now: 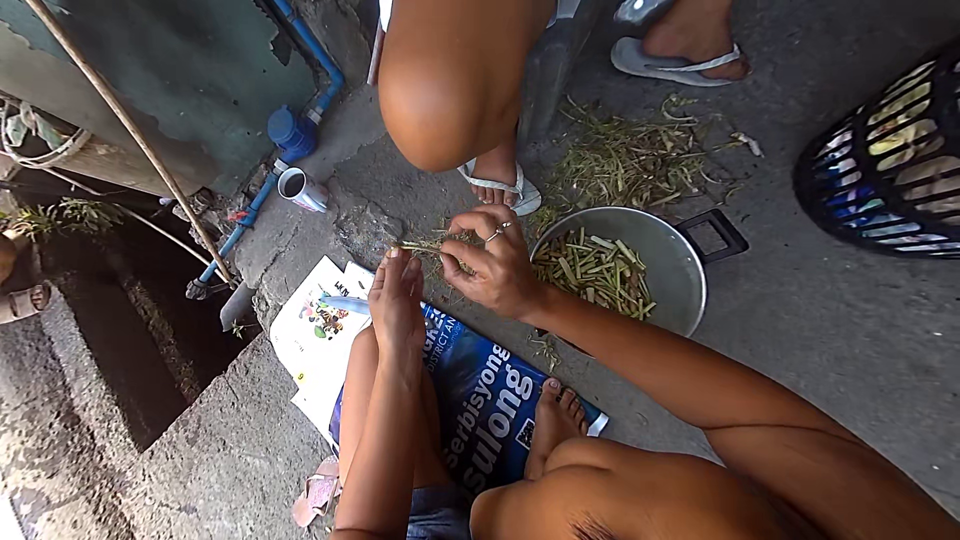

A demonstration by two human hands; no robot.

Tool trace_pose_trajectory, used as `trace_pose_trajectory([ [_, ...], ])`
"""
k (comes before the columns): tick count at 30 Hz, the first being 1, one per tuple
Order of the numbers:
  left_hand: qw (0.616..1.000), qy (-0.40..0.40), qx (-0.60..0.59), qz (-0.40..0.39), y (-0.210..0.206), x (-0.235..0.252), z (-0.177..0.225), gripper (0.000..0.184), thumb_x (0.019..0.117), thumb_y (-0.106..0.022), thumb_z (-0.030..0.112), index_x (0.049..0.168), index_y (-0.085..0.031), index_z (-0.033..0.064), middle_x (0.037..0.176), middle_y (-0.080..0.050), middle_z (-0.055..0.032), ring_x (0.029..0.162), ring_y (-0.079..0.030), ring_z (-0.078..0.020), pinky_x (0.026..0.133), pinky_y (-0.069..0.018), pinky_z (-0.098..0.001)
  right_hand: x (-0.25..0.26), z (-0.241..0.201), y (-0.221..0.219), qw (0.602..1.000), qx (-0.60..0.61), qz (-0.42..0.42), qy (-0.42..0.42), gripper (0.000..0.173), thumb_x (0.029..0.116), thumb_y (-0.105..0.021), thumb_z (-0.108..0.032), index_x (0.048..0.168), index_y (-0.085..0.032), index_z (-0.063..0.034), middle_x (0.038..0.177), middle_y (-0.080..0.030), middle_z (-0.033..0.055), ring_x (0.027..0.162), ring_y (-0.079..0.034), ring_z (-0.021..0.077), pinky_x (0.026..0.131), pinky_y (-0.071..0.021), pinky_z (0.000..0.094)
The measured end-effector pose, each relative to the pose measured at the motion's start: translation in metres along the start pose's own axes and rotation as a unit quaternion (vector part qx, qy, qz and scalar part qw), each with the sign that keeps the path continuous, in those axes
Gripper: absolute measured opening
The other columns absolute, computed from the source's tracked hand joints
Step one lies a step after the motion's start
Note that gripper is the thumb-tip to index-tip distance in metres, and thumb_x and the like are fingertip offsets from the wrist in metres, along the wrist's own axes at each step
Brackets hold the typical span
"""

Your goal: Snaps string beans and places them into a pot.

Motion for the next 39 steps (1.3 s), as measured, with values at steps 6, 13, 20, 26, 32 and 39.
trace_pose_trajectory([
  [6,0.918,-0.281,0.247,-0.129,0.013,-0.001,-0.01,0.02,0.0956,-0.068,0.006,0.115,-0.068,0.0013,0.104,-0.071,-0.0024,0.087,-0.068,-0.0055,0.081,-0.0576,-0.0242,0.001,0.002,0.004,0.994,0.049,-0.057,-0.083,0.01,0.0866,-0.069,-0.013,0.083,-0.077,-0.0079,0.105,-0.068,0.0145,0.109,-0.059,0.0333,0.091,-0.046,0.0456],
  [13,0.851,-0.222,0.452,-0.151,0.043,0.041,-0.031,0.032,0.1027,-0.062,0.017,0.127,-0.066,-0.004,0.12,-0.071,-0.0188,0.105,-0.071,-0.0228,0.097,-0.0553,-0.0414,-0.004,0.054,0.008,0.949,0.066,-0.2,-0.232,0.015,0.0904,-0.07,-0.014,0.094,-0.078,-0.0022,0.118,-0.067,0.0213,0.116,-0.061,0.0389,0.1,-0.047,0.0566],
  [20,0.748,-0.108,0.613,-0.233,0.069,0.037,-0.096,0.023,0.1002,-0.066,0.017,0.117,-0.072,0.0029,0.115,-0.07,-0.0182,0.097,-0.071,-0.0318,0.087,-0.0572,-0.0529,-0.011,0.083,0.04,0.918,0.041,-0.196,-0.342,0.019,0.0913,-0.074,-0.023,0.095,-0.078,-0.0048,0.117,-0.064,0.0179,0.114,-0.058,0.0294,0.098,-0.0454,0.0467],
  [26,0.685,-0.081,0.669,-0.277,0.046,0.042,-0.16,0.021,0.0965,-0.069,0.018,0.113,-0.076,0.0073,0.126,-0.065,-0.0192,0.113,-0.064,-0.0372,0.094,-0.0519,-0.0573,-0.014,0.075,0.031,0.912,0.058,-0.218,-0.343,0.018,0.091,-0.073,-0.024,0.096,-0.078,-0.0078,0.117,-0.064,0.0148,0.115,-0.057,0.0269,0.098,-0.0443,0.0448],
  [32,0.643,-0.095,0.702,-0.291,0.023,0.056,-0.19,0.021,0.0952,-0.07,0.02,0.112,-0.076,0.0083,0.13,-0.063,-0.0205,0.125,-0.058,-0.0402,0.099,-0.0499,-0.0575,-0.014,0.072,0.031,0.912,0.059,-0.214,-0.346,0.016,0.0907,-0.073,-0.023,0.095,-0.078,-0.0087,0.117,-0.063,0.0132,0.114,-0.057,0.0249,0.097,-0.0448,0.0426],
  [39,0.627,-0.174,0.682,-0.334,0.007,0.056,-0.209,0.02,0.0859,-0.081,0.014,0.104,-0.075,0.0076,0.128,-0.06,-0.021,0.118,-0.058,-0.0439,0.088,-0.0529,-0.0612,-0.019,0.07,0.033,0.912,0.067,-0.208,-0.348,0.015,0.09,-0.074,-0.023,0.095,-0.078,-0.0095,0.114,-0.064,0.0119,0.113,-0.057,0.0227,0.096,-0.0458,0.0403],
])
Point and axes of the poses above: each hand's wrist, its own x-axis towards the middle knuckle, its own y-axis out of the back of the hand, z = x × y, the point moved 2 cm from there along x, towards the middle knuckle
